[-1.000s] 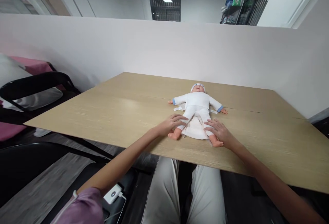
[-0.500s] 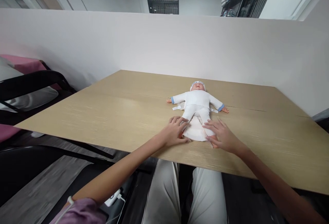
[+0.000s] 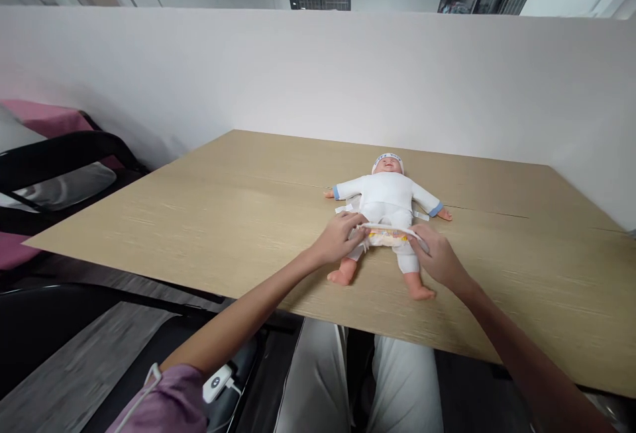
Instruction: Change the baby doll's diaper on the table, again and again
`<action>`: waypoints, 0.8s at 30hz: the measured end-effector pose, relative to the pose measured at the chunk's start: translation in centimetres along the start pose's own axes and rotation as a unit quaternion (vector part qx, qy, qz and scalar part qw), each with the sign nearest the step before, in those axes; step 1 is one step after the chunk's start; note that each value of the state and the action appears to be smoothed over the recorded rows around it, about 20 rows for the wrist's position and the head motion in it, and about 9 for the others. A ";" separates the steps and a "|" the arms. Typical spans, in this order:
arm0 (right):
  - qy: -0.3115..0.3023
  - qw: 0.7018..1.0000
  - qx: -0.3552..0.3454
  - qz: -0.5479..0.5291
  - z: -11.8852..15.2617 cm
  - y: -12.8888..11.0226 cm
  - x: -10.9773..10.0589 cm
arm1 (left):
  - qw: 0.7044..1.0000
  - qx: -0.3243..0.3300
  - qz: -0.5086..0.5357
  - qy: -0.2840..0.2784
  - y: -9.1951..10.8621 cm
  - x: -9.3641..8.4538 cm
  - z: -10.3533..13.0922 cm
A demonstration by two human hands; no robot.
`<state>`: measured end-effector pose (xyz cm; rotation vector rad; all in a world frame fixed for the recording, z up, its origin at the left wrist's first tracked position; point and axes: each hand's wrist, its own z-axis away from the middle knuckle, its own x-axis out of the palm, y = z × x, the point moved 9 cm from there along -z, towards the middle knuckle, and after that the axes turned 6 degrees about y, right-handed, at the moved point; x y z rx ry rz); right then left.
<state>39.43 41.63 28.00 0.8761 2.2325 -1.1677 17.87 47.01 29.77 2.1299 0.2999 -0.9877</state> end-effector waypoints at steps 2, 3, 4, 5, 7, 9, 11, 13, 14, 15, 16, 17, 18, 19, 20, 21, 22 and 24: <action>0.052 0.997 0.020 -0.053 -2.2 0.8 -0.7 | 0.998 -0.013 0.062 0.014 -1.1 -0.4 -2.1; 0.077 0.994 0.030 -0.073 -3.3 1.2 -0.9 | 0.996 -0.021 0.082 0.028 -1.9 -0.6 -3.3; 0.095 0.990 0.048 -0.092 -4.4 1.9 -0.8 | 0.993 -0.032 0.102 0.044 -2.7 -0.8 -4.5; 0.104 0.985 0.076 -0.111 -5.5 2.8 -0.6 | 0.989 -0.047 0.127 0.058 -3.7 -0.7 -5.7; 0.103 0.974 0.142 -0.145 -7.5 4.9 0.5 | 0.972 -0.095 0.206 0.067 -5.7 0.0 -7.9; 0.093 0.961 0.196 -0.173 -9.0 6.8 1.8 | 0.938 -0.157 0.304 0.061 -7.7 1.4 -9.6; 0.084 0.951 0.224 -0.197 -10.2 8.2 3.0 | 0.907 -0.199 0.365 0.060 -9.0 2.7 -10.6; 0.069 0.940 0.250 -0.223 -10.6 9.3 4.1 | 0.897 -0.212 0.384 0.056 -9.8 3.5 -10.8; 0.061 0.935 0.261 -0.234 -10.5 9.7 4.5 | 0.896 -0.213 0.386 0.052 -10.0 3.8 -10.6; 0.052 0.930 0.271 -0.244 -10.2 10.0 4.9 | 0.893 -0.216 0.392 0.046 -10.2 4.1 -10.2; 0.043 0.925 0.280 -0.252 -9.7 10.1 5.1 | 0.890 -0.219 0.398 0.040 -10.3 4.3 -9.7; 0.034 0.921 0.287 -0.260 -9.1 10.1 5.3 | 0.887 -0.223 0.403 0.034 -10.4 4.4 -9.1; 0.026 0.918 0.293 -0.266 -8.5 10.0 5.3 | 0.884 -0.227 0.408 0.027 -10.5 4.5 -8.4; 0.017 0.915 0.297 -0.272 -7.8 9.8 5.3 | 0.880 -0.234 0.413 0.017 -10.5 4.6 -7.7; 0.006 0.912 0.300 -0.279 -7.2 9.5 5.2 | 0.875 -0.244 0.418 0.002 -10.5 4.7 -7.0; -0.007 0.910 0.302 -0.284 -6.7 9.1 5.0 | 0.867 -0.256 0.427 -0.016 -10.4 4.9 -6.4; -0.022 0.910 0.302 -0.285 -6.3 8.6 4.8 | 0.857 -0.267 0.439 -0.035 -10.3 5.0 -5.8; -0.041 0.918 0.292 -0.266 -5.9 7.7 4.0 | 0.837 -0.279 0.465 -0.069 -10.0 5.2 -5.1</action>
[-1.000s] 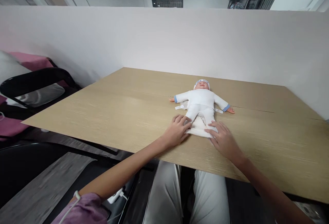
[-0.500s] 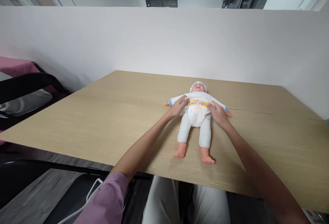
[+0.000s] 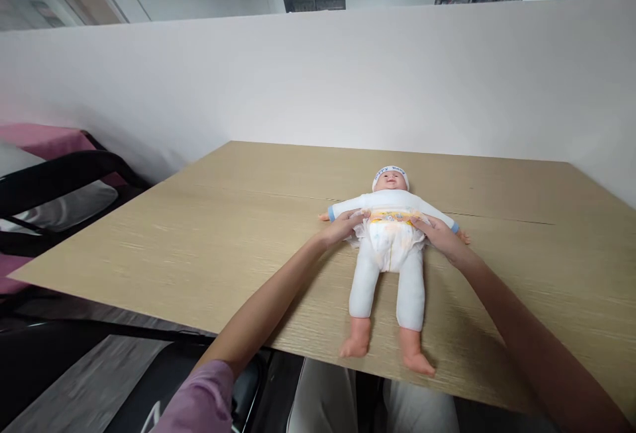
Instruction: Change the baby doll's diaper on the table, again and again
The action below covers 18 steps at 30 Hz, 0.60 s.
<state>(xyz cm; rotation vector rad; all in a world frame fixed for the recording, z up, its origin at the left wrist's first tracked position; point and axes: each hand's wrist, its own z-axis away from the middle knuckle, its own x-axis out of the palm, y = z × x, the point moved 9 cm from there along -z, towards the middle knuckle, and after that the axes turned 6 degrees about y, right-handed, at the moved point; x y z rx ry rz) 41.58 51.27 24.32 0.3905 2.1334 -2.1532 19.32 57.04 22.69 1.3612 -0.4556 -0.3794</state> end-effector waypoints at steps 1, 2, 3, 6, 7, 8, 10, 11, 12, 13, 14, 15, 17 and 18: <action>0.006 1.000 -0.008 0.020 0.3 -0.4 -0.3 | 1.000 -0.004 0.009 -0.009 0.0 -0.1 0.2; 0.023 0.999 -0.018 0.041 0.5 -0.8 -0.9 | 1.000 -0.002 0.014 -0.012 0.2 -0.3 0.4; 0.047 0.997 -0.029 0.058 0.7 -1.1 -1.5 | 1.000 0.002 0.014 -0.011 0.3 -0.6 0.4; 0.108 0.991 -0.045 0.062 1.0 -0.6 -3.1 | 1.000 0.005 -0.002 0.006 0.7 -1.6 0.6; 0.117 0.990 -0.048 0.056 1.1 0.0 -3.5 | 1.000 0.003 -0.012 0.018 0.8 -1.9 0.7; 0.123 0.990 -0.051 0.052 1.3 0.7 -3.9 | 0.999 -0.001 -0.023 0.034 0.9 -2.2 0.7; 0.136 0.986 -0.065 0.073 1.8 2.0 -4.7 | 0.996 -0.007 -0.047 0.072 1.3 -2.7 0.8; 0.147 0.980 -0.079 0.105 2.2 2.5 -5.2 | 0.994 -0.005 -0.065 0.084 1.5 -2.7 0.9; 0.160 0.971 -0.097 0.149 2.6 2.9 -5.6 | 0.993 0.001 -0.085 0.088 1.8 -2.6 0.9; 0.173 0.957 -0.116 0.200 3.0 3.1 -5.9 | 0.990 0.010 -0.108 0.085 2.1 -2.3 0.9; 0.180 0.941 -0.135 0.252 3.3 3.2 -6.0 | 0.988 0.022 -0.134 0.080 2.4 -2.1 0.8; 0.183 0.925 -0.151 0.298 3.6 3.2 -6.0 | 0.983 0.031 -0.162 0.080 2.6 -2.0 0.7; 0.182 0.901 -0.165 0.358 4.0 3.3 -5.8 | 0.971 0.045 -0.213 0.100 3.0 -2.4 0.5; 0.178 0.896 -0.158 0.375 4.0 3.5 -5.7 | 0.964 0.050 -0.233 0.120 3.1 -2.9 0.4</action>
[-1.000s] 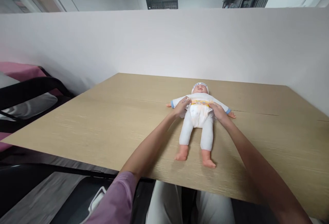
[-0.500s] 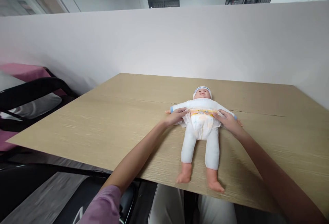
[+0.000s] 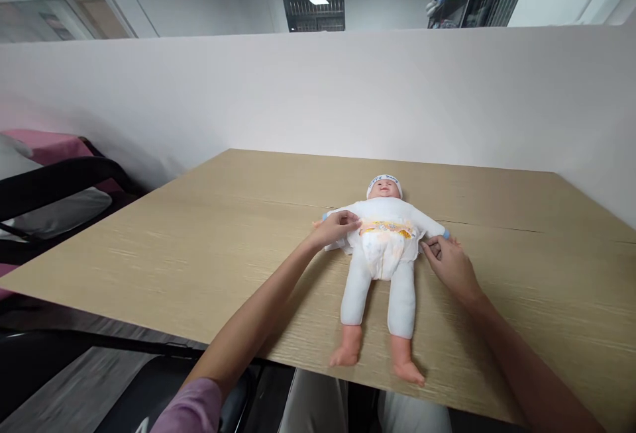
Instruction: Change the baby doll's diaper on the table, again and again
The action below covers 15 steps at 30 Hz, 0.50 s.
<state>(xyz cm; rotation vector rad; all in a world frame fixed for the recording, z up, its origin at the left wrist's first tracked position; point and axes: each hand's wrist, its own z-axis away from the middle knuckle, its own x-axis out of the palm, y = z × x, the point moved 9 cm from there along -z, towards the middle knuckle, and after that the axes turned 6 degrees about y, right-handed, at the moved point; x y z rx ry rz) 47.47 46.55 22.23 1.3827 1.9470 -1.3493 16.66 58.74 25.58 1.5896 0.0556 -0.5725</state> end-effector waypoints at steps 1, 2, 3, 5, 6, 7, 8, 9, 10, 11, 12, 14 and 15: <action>-0.010 1.000 0.010 0.012 0.1 0.1 0.2 | 1.000 0.002 -0.019 0.023 0.0 -0.5 -0.2; -0.022 0.999 0.025 0.021 0.2 0.3 0.5 | 0.998 0.003 -0.034 0.047 0.0 -1.0 -0.4; -0.034 0.998 0.043 0.028 0.2 0.6 0.7 | 0.997 0.003 -0.042 0.067 0.2 -1.4 -0.5; -0.049 0.996 0.073 0.033 0.3 0.9 0.9 | 0.992 0.021 -0.066 0.107 1.3 -1.8 -0.3; -0.052 0.995 0.082 0.030 0.4 1.0 0.9 | 0.987 0.048 -0.087 0.127 2.4 -1.8 0.0; -0.052 0.995 0.087 0.026 0.4 1.0 0.8 | 0.980 0.088 -0.111 0.140 4.0 -1.5 0.4; -0.051 0.994 0.090 0.021 0.4 1.0 0.7 | 0.970 0.137 -0.136 0.145 5.8 -0.8 0.9; -0.051 0.994 0.093 0.018 0.4 1.1 0.6 | 0.959 0.191 -0.157 0.139 7.7 0.3 1.6; -0.054 0.994 0.095 0.017 0.3 1.1 0.6 | 0.947 0.241 -0.173 0.122 9.4 1.6 2.2; -0.057 0.993 0.098 0.018 0.3 1.2 0.6 | 0.937 0.282 -0.183 0.093 10.8 3.1 2.8; -0.066 0.993 0.099 0.016 0.4 1.3 0.7 | 0.929 0.310 -0.194 0.061 11.8 4.7 3.2; -0.093 0.991 0.096 0.002 0.3 1.3 1.0 | 0.917 0.329 -0.224 0.007 12.4 7.4 3.4; -0.105 0.990 0.092 -0.006 0.3 1.2 1.1 | 0.914 0.325 -0.243 -0.009 12.3 8.4 3.3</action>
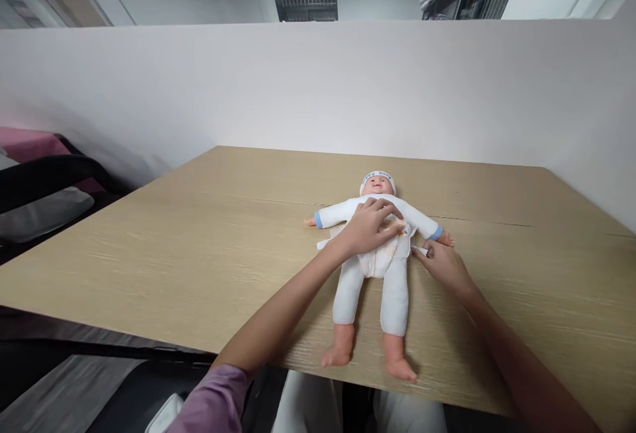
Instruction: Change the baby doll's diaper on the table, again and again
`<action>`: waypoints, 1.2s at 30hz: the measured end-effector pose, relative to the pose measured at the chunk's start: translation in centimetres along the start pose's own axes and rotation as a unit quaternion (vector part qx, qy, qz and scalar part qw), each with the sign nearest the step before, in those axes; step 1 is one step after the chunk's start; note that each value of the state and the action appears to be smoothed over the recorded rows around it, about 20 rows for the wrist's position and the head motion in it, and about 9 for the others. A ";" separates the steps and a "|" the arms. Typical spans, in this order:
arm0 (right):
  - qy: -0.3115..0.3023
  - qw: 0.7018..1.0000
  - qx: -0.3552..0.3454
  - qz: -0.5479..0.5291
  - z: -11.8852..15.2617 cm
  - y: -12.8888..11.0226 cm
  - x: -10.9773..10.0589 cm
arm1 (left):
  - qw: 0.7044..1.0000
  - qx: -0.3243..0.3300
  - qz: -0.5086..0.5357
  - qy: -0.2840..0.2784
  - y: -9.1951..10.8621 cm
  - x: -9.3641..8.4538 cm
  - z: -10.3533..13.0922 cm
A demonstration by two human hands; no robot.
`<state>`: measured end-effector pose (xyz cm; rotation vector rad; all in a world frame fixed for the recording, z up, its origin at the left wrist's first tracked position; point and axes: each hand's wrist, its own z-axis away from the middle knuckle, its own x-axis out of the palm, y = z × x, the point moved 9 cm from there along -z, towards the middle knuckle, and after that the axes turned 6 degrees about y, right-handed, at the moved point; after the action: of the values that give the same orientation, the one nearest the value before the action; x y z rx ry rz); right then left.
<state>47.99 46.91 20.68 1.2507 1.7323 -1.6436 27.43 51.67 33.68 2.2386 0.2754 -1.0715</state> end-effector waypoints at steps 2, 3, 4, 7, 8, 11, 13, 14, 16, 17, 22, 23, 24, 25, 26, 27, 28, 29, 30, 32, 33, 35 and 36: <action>-0.031 0.999 -0.015 -0.032 -0.2 -0.3 0.1 | 0.999 -0.016 -0.029 -0.019 -0.4 1.4 -0.1; -0.047 0.997 -0.021 -0.065 -0.4 -0.5 0.1 | 0.999 -0.025 -0.042 -0.019 -0.7 1.7 -0.1; -0.060 0.992 -0.022 -0.107 -0.6 -0.6 -0.1 | 0.998 -0.032 -0.050 -0.017 -1.0 2.0 0.0; -0.078 0.969 0.000 -0.236 -1.7 -1.3 -1.3 | 0.997 -0.044 -0.055 -0.015 -1.7 2.2 0.3; -0.072 0.965 0.004 -0.251 -2.2 -1.7 -1.9 | 0.997 -0.045 -0.054 -0.016 -1.8 2.2 0.4; -0.079 0.969 -0.039 -0.232 -3.4 -4.9 -2.7 | 0.997 -0.045 -0.056 -0.015 -1.8 2.2 0.4; -0.101 0.970 -0.080 -0.204 -4.0 -7.8 -2.1 | 0.997 -0.045 -0.061 -0.013 -1.9 2.3 0.4; -0.109 0.971 -0.092 -0.191 -4.2 -9.1 -1.7 | 0.997 -0.046 -0.064 -0.012 -2.0 2.4 0.4; -0.106 0.974 -0.100 -0.172 -4.5 -10.9 -0.9 | 0.996 -0.051 -0.070 -0.007 -2.2 2.4 0.4; -0.100 0.976 -0.099 -0.165 -4.5 -11.5 -0.5 | 0.996 -0.054 -0.070 -0.002 -2.4 2.4 0.5; -0.030 0.976 -0.119 -0.177 -3.1 -11.8 -0.3 | 0.997 -0.059 -0.050 0.019 -2.8 2.2 1.1; 0.001 0.973 -0.129 -0.193 -2.6 -11.4 -0.7 | 0.997 -0.057 -0.049 0.023 -2.7 2.2 1.2; 0.036 0.967 -0.138 -0.210 -2.2 -10.9 -1.2 | 0.997 -0.055 -0.049 0.026 -2.7 2.1 1.3; 0.071 0.961 -0.145 -0.226 -1.7 -10.3 -1.7 | 0.997 -0.054 -0.050 0.030 -2.6 2.1 1.3; 0.102 0.954 -0.151 -0.236 -1.3 -9.6 -2.1 | 0.997 -0.054 -0.049 0.032 -2.6 2.0 1.3; 0.128 0.949 -0.158 -0.239 -0.9 -9.0 -2.5 | 0.997 -0.055 -0.047 0.035 -2.6 2.0 1.3; 0.150 0.945 -0.167 -0.237 -0.5 -8.5 -2.8 | 0.997 -0.054 -0.043 0.036 -2.6 1.9 1.3; 0.165 0.942 -0.181 -0.231 0.0 -8.3 -3.0 | 0.997 -0.053 -0.038 0.038 -2.6 1.9 1.3; 0.172 0.938 -0.200 -0.224 0.3 -8.2 -3.2 | 0.997 -0.050 -0.033 0.040 -2.6 1.9 1.3; 0.167 0.931 -0.247 -0.210 1.1 -8.7 -3.3 | 0.998 -0.045 -0.028 0.046 -2.7 1.9 1.3; 0.158 0.928 -0.271 -0.202 1.5 -9.1 -3.3 | 0.998 -0.043 -0.026 0.049 -2.7 1.9 1.3; 0.137 0.923 -0.313 -0.178 2.2 -10.1 -3.0 | 0.998 -0.041 -0.020 0.050 -2.8 1.8 1.3; 0.126 0.921 -0.329 -0.164 2.6 -10.6 -2.8 | 0.998 -0.036 -0.010 0.047 -2.9 1.7 1.4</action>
<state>39.91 44.87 28.26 0.8960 2.4780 -0.9085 26.42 52.89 30.43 2.2290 0.3722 -0.9534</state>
